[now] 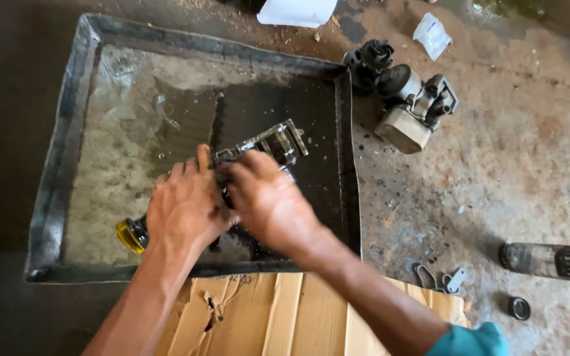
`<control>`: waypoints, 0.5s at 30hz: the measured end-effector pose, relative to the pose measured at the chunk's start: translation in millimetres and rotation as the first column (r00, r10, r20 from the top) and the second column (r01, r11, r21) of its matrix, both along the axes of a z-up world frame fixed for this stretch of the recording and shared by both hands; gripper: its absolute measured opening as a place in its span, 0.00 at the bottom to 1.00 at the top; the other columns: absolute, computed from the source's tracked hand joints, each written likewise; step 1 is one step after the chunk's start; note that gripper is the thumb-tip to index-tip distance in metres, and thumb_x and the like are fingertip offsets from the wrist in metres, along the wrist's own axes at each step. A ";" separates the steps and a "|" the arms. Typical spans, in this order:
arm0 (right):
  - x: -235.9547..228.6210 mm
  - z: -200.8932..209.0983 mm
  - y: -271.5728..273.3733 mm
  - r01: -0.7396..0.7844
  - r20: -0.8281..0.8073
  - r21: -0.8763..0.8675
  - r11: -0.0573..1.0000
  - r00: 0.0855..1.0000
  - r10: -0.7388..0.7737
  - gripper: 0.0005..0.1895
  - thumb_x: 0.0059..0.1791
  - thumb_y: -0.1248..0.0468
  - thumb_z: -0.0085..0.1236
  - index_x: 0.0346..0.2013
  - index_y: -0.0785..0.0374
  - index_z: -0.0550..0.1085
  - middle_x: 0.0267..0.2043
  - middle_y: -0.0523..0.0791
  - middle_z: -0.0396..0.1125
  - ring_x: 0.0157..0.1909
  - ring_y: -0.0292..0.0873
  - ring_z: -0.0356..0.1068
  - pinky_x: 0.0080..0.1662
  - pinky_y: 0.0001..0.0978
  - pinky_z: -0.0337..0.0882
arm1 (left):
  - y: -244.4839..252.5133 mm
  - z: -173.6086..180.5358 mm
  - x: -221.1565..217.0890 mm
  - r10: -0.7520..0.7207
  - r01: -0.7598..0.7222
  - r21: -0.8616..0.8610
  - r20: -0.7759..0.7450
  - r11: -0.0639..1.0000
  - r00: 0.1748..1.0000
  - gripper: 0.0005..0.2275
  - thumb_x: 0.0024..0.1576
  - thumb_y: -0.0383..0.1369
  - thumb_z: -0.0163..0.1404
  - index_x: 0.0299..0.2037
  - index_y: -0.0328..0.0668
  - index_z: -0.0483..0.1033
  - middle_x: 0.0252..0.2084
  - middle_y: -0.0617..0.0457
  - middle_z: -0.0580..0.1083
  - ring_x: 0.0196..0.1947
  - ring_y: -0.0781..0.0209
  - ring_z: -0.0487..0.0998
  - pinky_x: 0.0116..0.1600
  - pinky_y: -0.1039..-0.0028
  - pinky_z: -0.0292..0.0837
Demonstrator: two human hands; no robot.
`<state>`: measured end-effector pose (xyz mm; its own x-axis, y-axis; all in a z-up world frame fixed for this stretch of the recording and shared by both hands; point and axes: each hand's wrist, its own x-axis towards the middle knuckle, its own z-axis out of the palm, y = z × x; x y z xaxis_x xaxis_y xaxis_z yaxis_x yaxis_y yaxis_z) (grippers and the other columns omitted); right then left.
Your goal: The person scrubs a carburetor with a brush and liquid in a metal tray, repeatedly turning the part to clean different sides. The person handles the carburetor by hand and uses a brush to remove grime.
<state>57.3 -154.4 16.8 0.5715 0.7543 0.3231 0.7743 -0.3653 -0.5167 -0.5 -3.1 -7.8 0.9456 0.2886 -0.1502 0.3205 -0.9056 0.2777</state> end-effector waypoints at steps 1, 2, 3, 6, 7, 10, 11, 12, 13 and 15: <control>-0.1 -1.4 1.8 0.001 0.018 0.023 1.000 1.000 -0.001 0.12 0.48 0.72 0.58 0.46 0.68 0.74 0.47 0.54 0.67 0.51 0.59 0.69 0.53 0.47 0.72 | 2.2 -0.5 0.9 -0.005 0.003 0.018 0.084 1.000 0.996 0.44 0.46 0.45 0.63 0.70 0.27 0.57 0.52 0.41 0.76 0.54 0.47 0.75 0.55 0.59 0.73; -3.2 -5.1 2.3 -0.023 0.036 0.032 0.999 0.999 0.022 0.13 0.48 0.72 0.57 0.48 0.68 0.74 0.48 0.54 0.67 0.51 0.59 0.69 0.53 0.46 0.73 | 3.6 -2.4 1.0 -0.012 0.012 0.005 0.012 1.000 1.000 0.49 0.43 0.50 0.64 0.69 0.25 0.55 0.52 0.40 0.75 0.54 0.47 0.74 0.55 0.59 0.72; -3.3 -7.4 -2.1 -0.047 0.055 0.041 0.998 0.997 0.045 0.15 0.49 0.73 0.56 0.50 0.68 0.74 0.50 0.54 0.68 0.51 0.58 0.70 0.53 0.44 0.73 | 5.7 -4.5 3.1 -0.019 0.018 -0.007 -0.059 1.000 0.998 0.53 0.39 0.54 0.66 0.69 0.24 0.53 0.53 0.40 0.74 0.55 0.47 0.73 0.55 0.59 0.71; -2.2 -15.2 -9.6 -0.050 0.003 0.040 0.998 0.999 0.050 0.16 0.49 0.72 0.56 0.52 0.67 0.75 0.49 0.53 0.69 0.50 0.58 0.71 0.51 0.44 0.74 | 5.9 -9.8 2.6 -0.014 0.010 -0.029 -0.136 1.000 0.991 0.57 0.37 0.60 0.67 0.68 0.24 0.52 0.53 0.40 0.74 0.56 0.47 0.73 0.56 0.60 0.70; -2.4 -16.7 -10.2 -0.036 -0.034 0.033 0.999 0.999 0.037 0.16 0.49 0.72 0.56 0.51 0.67 0.75 0.48 0.53 0.69 0.49 0.58 0.71 0.51 0.44 0.74 | 4.0 -10.7 1.6 -0.012 0.007 -0.035 -0.141 0.999 0.990 0.57 0.37 0.60 0.67 0.69 0.24 0.53 0.54 0.40 0.74 0.56 0.47 0.73 0.57 0.60 0.70; 4.7 -15.3 -2.3 0.058 -0.158 0.060 0.996 0.986 -0.048 0.13 0.50 0.72 0.56 0.49 0.67 0.76 0.46 0.54 0.70 0.48 0.60 0.72 0.49 0.46 0.74 | 1.2 -8.6 1.6 -0.043 0.048 0.067 -0.074 0.997 0.996 0.45 0.47 0.47 0.62 0.70 0.25 0.56 0.52 0.42 0.76 0.54 0.49 0.76 0.55 0.60 0.72; 8.1 -13.7 1.0 0.036 -0.174 0.081 0.996 0.984 -0.021 0.13 0.50 0.72 0.56 0.49 0.67 0.76 0.47 0.54 0.70 0.48 0.59 0.72 0.49 0.46 0.74 | -0.3 -7.6 1.7 -0.032 0.035 0.045 -0.065 0.998 0.997 0.50 0.42 0.51 0.64 0.70 0.25 0.55 0.53 0.41 0.75 0.55 0.48 0.75 0.55 0.60 0.71; 14.0 -11.6 4.0 0.015 -0.190 0.109 0.994 0.982 0.006 0.12 0.51 0.72 0.56 0.50 0.67 0.76 0.47 0.54 0.70 0.48 0.59 0.73 0.50 0.45 0.75 | 0.9 -5.8 2.2 -0.022 0.024 0.030 -0.057 0.999 0.998 0.55 0.37 0.55 0.66 0.70 0.24 0.54 0.54 0.40 0.75 0.55 0.46 0.74 0.54 0.59 0.70; 18.5 -11.6 10.0 -0.005 -0.204 0.136 0.991 0.978 0.033 0.12 0.51 0.72 0.55 0.50 0.67 0.76 0.48 0.54 0.71 0.48 0.58 0.73 0.51 0.44 0.76 | 2.8 -4.4 2.7 -0.012 0.013 0.014 -0.049 1.000 0.999 0.59 0.32 0.58 0.69 0.70 0.24 0.54 0.54 0.40 0.74 0.56 0.45 0.73 0.54 0.59 0.70; 30.3 -11.9 0.8 -0.066 -0.107 0.041 0.997 0.992 0.070 0.12 0.49 0.71 0.56 0.48 0.66 0.77 0.49 0.54 0.71 0.49 0.59 0.73 0.51 0.45 0.75 | 1.1 -5.0 0.1 -0.031 0.033 0.018 -0.091 0.999 0.995 0.58 0.35 0.60 0.68 0.68 0.24 0.54 0.52 0.41 0.74 0.54 0.48 0.73 0.54 0.59 0.70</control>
<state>87.6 -153.6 4.9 0.5524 0.7811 0.2911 0.7355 -0.2924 -0.6112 -0.4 -2.0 -12.8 0.9371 0.2622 -0.2304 0.3144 -0.9207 0.2312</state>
